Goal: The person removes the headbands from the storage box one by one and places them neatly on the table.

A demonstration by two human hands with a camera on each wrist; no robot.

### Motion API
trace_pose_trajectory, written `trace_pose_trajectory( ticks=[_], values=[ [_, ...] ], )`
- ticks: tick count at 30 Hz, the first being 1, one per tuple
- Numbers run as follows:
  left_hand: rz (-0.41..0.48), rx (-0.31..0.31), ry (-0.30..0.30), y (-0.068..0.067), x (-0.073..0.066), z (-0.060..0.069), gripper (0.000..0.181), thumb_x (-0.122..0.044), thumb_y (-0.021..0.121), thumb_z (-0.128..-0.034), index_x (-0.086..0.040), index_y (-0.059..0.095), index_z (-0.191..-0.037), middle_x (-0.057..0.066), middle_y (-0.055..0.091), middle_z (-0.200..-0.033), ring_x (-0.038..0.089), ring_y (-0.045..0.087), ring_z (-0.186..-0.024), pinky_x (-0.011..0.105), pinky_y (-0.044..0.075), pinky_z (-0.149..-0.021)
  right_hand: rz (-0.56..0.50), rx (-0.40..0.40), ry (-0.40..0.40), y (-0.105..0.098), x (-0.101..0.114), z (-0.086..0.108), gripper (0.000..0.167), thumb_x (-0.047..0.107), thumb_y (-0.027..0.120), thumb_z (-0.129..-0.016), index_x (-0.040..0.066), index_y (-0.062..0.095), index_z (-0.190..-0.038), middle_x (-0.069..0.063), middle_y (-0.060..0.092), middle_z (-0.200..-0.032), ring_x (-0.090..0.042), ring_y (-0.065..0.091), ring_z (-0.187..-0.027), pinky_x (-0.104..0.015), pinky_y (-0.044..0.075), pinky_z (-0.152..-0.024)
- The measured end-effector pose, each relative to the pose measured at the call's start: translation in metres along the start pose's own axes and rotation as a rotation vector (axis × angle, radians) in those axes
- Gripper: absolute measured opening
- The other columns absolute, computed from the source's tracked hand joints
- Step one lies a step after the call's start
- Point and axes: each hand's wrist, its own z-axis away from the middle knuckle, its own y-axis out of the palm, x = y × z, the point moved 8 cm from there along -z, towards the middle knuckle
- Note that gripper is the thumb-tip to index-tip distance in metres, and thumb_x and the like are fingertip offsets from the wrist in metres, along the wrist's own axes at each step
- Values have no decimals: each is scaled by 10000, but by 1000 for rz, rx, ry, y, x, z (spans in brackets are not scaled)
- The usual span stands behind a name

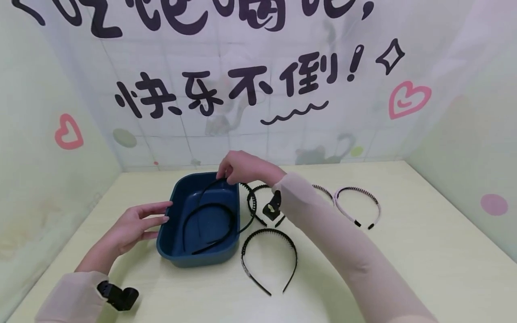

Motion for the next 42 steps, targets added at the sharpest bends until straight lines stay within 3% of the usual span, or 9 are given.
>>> trace_pose_trajectory(
  ticks=[4, 12, 24, 34, 42],
  values=[
    [11, -9, -8, 0, 3, 2, 550, -219, 618, -892, -25, 416, -1366, 47, 441, -1208, 25, 555, -941, 302, 519, -757, 3, -15, 6, -3, -8, 12, 309, -39, 546, -827, 90, 687, -1070, -19, 648, -1032, -107, 569, -900, -211, 447, -705],
    [16, -22, 1, 1, 6, 3, 562, -220, 622, -889, -4, 411, -1362, -52, 490, -1144, 16, 563, -933, 300, 522, -750, -22, -47, 53, -11, -36, 38, 342, -70, 534, -794, 72, 691, -1062, -28, 655, -976, -133, 573, -855, -232, 420, -627],
    [7, -22, 4, 1, 4, 1, 579, -227, 618, -891, 1, 392, -1372, -57, 488, -1154, 1, 558, -940, 303, 520, -754, -49, -48, 134, -12, -80, 80, 350, -89, 532, -769, 55, 701, -1039, -59, 658, -944, -160, 567, -807, -256, 461, -637],
    [-31, -12, -8, 2, 0, -1, 591, -252, 617, -892, -9, 386, -1379, -2, 466, -1216, -20, 547, -944, 290, 517, -760, -61, -43, 120, -5, -98, 107, 339, -99, 528, -753, 23, 703, -1017, -68, 667, -921, -140, 572, -767, -236, 456, -600],
    [-24, -6, -3, 0, 2, 0, 548, -240, 611, -896, -50, 419, -1373, -92, 480, -1143, -20, 547, -943, 284, 520, -746, -92, -1, 134, 3, -110, 126, 353, -102, 516, -759, 36, 707, -1021, -47, 666, -975, -129, 567, -787, -246, 447, -629]
  ],
)
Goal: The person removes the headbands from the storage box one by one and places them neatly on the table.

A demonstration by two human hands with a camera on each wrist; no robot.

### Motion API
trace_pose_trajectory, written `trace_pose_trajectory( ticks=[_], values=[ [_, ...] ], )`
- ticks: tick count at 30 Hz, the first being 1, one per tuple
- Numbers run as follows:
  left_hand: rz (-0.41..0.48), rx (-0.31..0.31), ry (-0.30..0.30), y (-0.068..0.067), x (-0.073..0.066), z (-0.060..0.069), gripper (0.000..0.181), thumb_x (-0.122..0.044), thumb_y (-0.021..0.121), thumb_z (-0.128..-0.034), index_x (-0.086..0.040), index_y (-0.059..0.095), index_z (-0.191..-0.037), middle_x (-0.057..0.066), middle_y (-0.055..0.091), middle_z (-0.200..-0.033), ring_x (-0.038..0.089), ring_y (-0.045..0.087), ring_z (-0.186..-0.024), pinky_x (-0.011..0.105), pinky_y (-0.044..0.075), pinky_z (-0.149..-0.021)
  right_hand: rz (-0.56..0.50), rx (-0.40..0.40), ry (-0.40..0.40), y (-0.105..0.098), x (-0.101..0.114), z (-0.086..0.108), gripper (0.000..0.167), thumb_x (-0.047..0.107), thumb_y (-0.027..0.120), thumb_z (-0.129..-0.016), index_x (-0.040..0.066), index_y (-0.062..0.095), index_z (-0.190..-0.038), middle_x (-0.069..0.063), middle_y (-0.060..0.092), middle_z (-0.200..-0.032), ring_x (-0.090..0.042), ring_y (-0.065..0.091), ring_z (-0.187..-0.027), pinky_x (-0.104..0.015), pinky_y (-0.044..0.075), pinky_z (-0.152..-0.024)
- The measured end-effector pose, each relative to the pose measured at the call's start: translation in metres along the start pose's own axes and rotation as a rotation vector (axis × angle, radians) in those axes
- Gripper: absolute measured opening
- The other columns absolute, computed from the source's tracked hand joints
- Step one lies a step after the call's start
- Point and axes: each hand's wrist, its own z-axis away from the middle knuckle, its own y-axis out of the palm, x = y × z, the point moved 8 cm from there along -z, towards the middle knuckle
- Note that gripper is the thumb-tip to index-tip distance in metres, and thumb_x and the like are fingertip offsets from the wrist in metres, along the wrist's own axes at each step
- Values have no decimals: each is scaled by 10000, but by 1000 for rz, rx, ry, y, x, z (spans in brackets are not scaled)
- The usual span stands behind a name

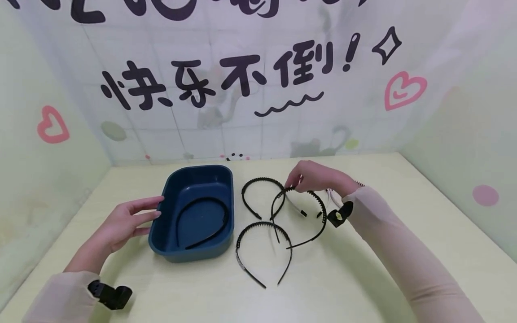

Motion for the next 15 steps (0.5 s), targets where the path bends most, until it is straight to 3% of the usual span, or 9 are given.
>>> trace_pose_trajectory(
  ticks=[8, 15],
  values=[
    [10, 14, 6, -1, -1, 1, 518, -225, 606, -900, -90, 438, -1371, -126, 478, -1133, -32, 543, -944, 272, 518, -747, -12, 50, -19, 7, -8, 14, 341, -115, 520, -751, -11, 694, -1025, -79, 669, -961, -140, 597, -827, -249, 452, -649],
    [19, 18, 10, 1, -1, 0, 497, -222, 606, -901, -118, 458, -1363, -142, 474, -1125, -39, 537, -945, 262, 515, -749, -14, 134, -1, 18, -18, 24, 330, -119, 539, -750, 22, 711, -994, -39, 673, -913, -122, 601, -809, -250, 479, -655]
  ],
)
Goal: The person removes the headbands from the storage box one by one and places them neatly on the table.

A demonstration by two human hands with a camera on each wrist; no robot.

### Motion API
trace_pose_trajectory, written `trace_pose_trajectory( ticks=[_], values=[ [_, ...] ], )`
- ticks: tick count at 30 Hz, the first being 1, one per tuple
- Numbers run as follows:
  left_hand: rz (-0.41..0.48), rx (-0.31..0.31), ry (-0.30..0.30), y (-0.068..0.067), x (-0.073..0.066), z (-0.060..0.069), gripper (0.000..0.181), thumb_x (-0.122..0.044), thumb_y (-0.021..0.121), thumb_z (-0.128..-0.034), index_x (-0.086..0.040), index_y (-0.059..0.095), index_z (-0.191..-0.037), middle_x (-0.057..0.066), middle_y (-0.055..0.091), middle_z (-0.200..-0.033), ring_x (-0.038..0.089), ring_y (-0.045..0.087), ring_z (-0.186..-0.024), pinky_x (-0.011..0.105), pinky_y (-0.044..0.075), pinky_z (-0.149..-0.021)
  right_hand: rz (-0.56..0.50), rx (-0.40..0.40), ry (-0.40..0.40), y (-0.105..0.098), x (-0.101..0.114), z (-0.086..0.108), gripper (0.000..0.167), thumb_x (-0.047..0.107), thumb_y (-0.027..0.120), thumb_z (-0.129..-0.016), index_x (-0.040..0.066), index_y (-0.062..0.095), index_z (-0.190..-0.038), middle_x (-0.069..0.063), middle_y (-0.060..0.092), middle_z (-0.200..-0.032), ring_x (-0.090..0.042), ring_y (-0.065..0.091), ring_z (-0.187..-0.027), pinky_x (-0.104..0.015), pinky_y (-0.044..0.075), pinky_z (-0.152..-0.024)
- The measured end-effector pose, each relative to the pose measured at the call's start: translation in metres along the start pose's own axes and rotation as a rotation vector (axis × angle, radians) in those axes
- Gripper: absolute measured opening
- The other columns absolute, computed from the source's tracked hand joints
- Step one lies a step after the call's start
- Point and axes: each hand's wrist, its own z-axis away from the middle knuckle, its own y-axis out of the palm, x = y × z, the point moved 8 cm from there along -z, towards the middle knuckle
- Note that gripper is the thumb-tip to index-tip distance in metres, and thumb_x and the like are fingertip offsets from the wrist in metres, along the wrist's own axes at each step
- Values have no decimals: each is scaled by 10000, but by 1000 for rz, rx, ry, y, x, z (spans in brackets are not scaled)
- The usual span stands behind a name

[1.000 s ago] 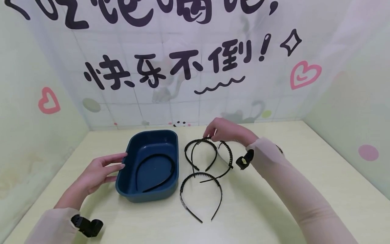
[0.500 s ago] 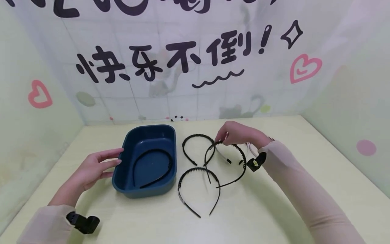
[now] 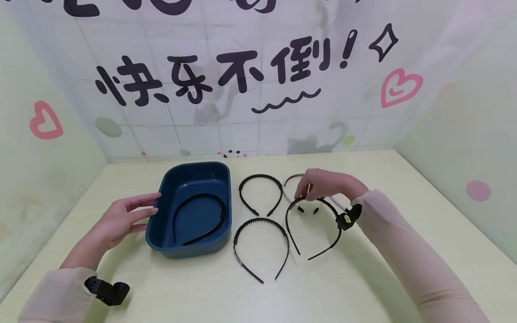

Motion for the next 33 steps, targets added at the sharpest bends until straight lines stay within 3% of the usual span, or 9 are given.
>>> trace_pose_trajectory(
  ticks=[9, 16, 27, 33],
  values=[
    [-6, -8, -14, -1, 1, 0, 521, -238, 611, -896, -108, 443, -1372, -136, 475, -1118, -34, 544, -936, 265, 517, -747, -65, 125, -10, 18, -6, 0, 345, -137, 556, -763, 27, 705, -1026, -12, 671, -980, -135, 619, -881, -229, 498, -707],
    [-25, -8, -17, 0, 1, -1, 544, -252, 610, -896, -94, 422, -1382, -100, 459, -1149, -30, 538, -940, 266, 516, -750, -113, 176, -22, 30, -10, 0, 365, -176, 556, -720, 15, 716, -987, -16, 683, -916, -80, 597, -795, -203, 475, -663],
    [-36, -15, -14, 0, 1, 0, 541, -245, 608, -898, -83, 423, -1379, -98, 457, -1138, -23, 543, -929, 270, 520, -741, -126, 200, -45, 46, -9, -6, 337, -180, 591, -735, 15, 718, -979, -33, 680, -959, -90, 612, -901, -195, 482, -741],
    [-58, -23, -10, -1, 1, 1, 557, -261, 605, -899, -73, 409, -1385, -23, 441, -1196, -32, 531, -936, 272, 517, -748, -95, 189, -72, 49, -9, -11, 317, -166, 600, -747, 18, 719, -976, -31, 681, -955, -96, 614, -900, -201, 485, -754]
  ],
)
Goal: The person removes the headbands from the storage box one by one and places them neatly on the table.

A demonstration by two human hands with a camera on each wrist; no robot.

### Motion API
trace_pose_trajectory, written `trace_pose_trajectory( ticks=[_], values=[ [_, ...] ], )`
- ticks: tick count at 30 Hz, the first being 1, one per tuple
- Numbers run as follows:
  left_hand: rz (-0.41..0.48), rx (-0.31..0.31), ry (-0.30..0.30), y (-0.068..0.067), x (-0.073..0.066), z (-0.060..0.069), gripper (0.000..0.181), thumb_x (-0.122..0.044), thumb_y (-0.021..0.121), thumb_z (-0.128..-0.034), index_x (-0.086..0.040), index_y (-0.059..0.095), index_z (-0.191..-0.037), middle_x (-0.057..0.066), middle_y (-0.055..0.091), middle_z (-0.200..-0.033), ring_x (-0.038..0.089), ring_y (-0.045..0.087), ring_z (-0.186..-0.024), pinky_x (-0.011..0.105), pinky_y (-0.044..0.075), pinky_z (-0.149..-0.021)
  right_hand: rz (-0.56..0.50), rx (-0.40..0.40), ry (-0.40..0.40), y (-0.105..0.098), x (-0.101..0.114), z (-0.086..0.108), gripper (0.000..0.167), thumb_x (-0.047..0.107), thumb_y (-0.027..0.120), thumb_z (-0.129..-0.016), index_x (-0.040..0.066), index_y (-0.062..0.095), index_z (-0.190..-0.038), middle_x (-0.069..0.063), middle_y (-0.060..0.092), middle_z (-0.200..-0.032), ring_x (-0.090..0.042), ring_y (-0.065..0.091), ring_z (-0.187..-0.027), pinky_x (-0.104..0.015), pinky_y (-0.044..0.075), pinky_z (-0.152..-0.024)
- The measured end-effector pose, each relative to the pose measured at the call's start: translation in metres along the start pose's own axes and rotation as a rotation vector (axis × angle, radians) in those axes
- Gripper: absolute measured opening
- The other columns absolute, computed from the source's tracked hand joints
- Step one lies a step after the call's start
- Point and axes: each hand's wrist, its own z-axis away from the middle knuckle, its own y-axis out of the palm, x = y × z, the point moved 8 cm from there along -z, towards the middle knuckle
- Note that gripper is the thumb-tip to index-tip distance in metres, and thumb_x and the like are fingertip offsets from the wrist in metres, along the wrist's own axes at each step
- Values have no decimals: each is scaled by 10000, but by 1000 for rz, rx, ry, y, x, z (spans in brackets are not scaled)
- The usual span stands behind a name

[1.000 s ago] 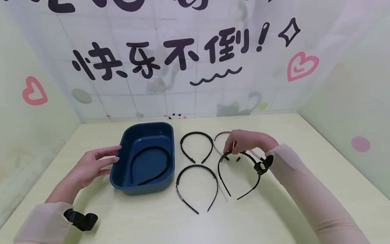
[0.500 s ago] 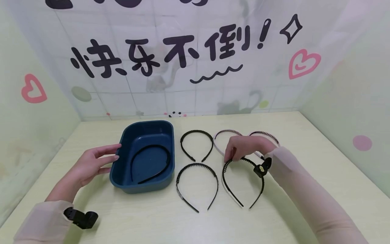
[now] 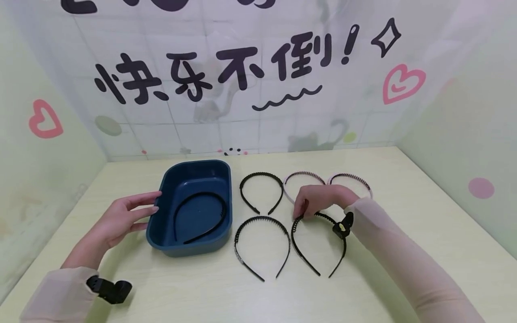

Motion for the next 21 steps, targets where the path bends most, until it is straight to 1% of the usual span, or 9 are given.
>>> trace_pose_trajectory(
  ticks=[4, 8, 10, 14, 16, 21],
  values=[
    [-2, -2, -2, 1, -1, 0, 569, -268, 603, -899, -62, 399, -1388, 8, 429, -1227, -35, 529, -940, 273, 515, -755, 16, -4, 13, 1, 0, -2, 311, -157, 616, -745, 25, 722, -975, -29, 682, -948, -99, 615, -883, -201, 487, -733],
    [0, -3, -2, 1, -2, 1, 572, -270, 602, -900, -55, 395, -1388, 25, 426, -1236, -31, 531, -938, 275, 514, -759, 2, -4, 35, 3, -1, -3, 299, -154, 626, -753, 28, 723, -970, -29, 683, -943, -107, 617, -879, -207, 491, -714],
    [0, -4, -2, 1, -2, 1, 572, -269, 604, -899, -55, 397, -1387, 8, 434, -1222, -31, 532, -937, 273, 514, -759, 4, -7, 32, 3, 0, -2, 291, -154, 628, -755, 20, 721, -969, -36, 683, -939, -115, 620, -878, -213, 495, -714],
    [6, -5, -2, 1, -1, 1, 568, -266, 606, -898, -57, 402, -1385, -49, 447, -1184, -32, 531, -939, 269, 513, -758, -11, -22, 62, 3, -2, -1, 274, -140, 637, -762, 29, 724, -959, -27, 684, -927, -111, 619, -869, -212, 494, -721],
    [10, -5, -2, 1, -1, 1, 565, -267, 606, -897, -62, 405, -1384, -53, 448, -1182, -31, 531, -940, 269, 513, -758, -24, -31, 80, 3, -3, -1, 268, -134, 640, -765, 37, 728, -952, -17, 684, -920, -103, 615, -858, -210, 492, -718],
    [5, -5, -7, 1, -1, 1, 569, -275, 604, -898, -63, 402, -1386, 13, 432, -1229, -30, 527, -941, 270, 513, -758, -45, -44, 99, 4, -5, -1, 261, -129, 642, -768, 48, 732, -939, -3, 683, -909, -95, 610, -842, -206, 489, -706]
  ],
)
